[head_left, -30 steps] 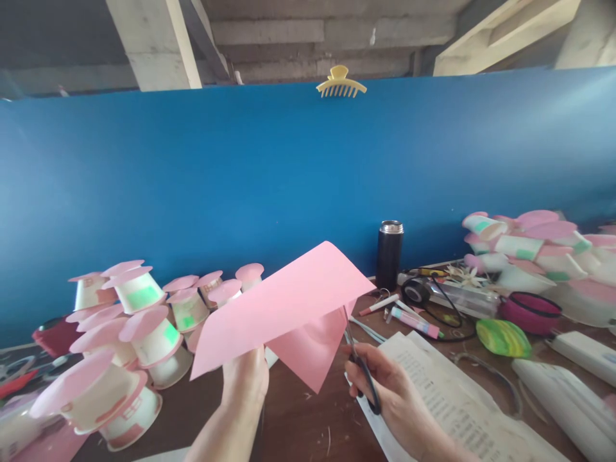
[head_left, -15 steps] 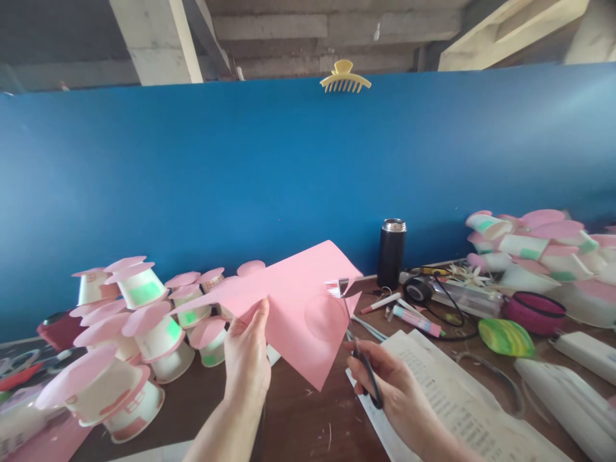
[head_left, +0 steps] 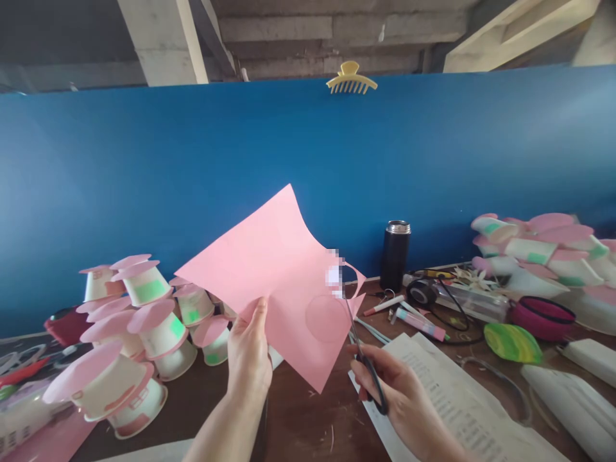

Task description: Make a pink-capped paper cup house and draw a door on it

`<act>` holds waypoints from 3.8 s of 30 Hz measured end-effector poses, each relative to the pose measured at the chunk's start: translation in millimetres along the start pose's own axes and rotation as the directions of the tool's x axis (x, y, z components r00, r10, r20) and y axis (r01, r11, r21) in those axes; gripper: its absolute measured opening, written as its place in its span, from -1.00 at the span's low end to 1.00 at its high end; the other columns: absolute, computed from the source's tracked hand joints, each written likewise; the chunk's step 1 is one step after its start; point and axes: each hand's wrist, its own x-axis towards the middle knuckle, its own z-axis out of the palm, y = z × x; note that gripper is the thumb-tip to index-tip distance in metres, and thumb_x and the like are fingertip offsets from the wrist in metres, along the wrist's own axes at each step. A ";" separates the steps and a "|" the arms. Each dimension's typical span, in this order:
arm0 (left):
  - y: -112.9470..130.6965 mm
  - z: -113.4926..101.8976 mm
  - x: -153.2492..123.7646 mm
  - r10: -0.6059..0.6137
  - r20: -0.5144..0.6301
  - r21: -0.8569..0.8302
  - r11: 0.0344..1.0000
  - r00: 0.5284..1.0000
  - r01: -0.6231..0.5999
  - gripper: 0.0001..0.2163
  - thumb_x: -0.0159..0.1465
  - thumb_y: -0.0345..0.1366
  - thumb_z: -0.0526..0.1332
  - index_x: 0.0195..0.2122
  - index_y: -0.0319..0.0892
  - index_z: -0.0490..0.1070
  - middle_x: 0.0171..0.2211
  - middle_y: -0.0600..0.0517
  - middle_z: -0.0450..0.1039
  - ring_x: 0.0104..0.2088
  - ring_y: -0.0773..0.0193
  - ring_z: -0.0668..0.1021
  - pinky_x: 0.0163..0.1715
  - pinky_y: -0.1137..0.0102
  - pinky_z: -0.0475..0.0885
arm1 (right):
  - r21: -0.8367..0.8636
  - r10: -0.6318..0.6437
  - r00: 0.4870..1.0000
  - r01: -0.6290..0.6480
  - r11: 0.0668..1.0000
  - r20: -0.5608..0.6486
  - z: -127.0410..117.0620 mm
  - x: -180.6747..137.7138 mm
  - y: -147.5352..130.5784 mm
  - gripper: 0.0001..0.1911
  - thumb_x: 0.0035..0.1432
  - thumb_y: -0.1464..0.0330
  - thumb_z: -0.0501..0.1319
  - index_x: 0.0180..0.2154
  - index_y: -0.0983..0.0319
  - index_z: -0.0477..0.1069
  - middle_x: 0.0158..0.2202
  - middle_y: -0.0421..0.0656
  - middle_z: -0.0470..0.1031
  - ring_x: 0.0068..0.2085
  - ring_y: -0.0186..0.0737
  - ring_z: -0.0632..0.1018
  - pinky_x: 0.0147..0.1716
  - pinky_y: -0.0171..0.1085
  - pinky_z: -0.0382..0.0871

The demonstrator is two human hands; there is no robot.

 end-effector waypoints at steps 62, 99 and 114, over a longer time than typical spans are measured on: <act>18.8 -3.0 6.1 -0.080 0.064 0.018 0.997 0.995 0.079 -0.66 0.03 -0.26 0.46 -0.17 -0.24 0.54 -0.10 -0.10 0.58 -0.11 0.14 0.59 -0.13 0.32 0.49 | -0.021 0.016 0.999 -0.015 1.000 0.047 -1.3 -1.2 -4.6 -0.45 -0.05 0.04 0.40 -0.12 0.29 0.59 -0.59 -0.30 0.25 -0.51 -0.33 0.31 -0.49 -0.29 0.16; 20.5 -8.5 12.0 -0.121 0.091 0.011 0.993 0.988 0.121 -0.73 0.08 -0.31 0.41 -0.20 -0.25 0.51 -0.34 -0.10 0.62 -0.34 0.12 0.65 -0.24 0.25 0.56 | -0.108 0.037 0.998 -0.031 0.994 0.055 -1.6 -2.4 4.7 -0.44 0.00 0.01 0.36 -0.06 0.24 0.58 -0.57 -0.27 0.28 -0.53 -0.36 0.28 -0.53 -0.32 0.11; 21.4 -10.5 12.7 -0.123 0.231 0.009 0.992 0.965 0.124 -0.71 0.06 -0.28 0.44 -0.20 -0.21 0.51 -0.37 -0.01 0.62 -0.37 0.20 0.65 -0.29 0.36 0.55 | -0.193 -0.004 0.988 0.034 0.981 0.153 -1.1 -5.1 -7.1 -0.60 0.10 0.06 0.28 -0.23 0.25 0.58 -0.54 -0.30 0.17 -0.49 -0.34 0.24 -0.48 -0.32 0.12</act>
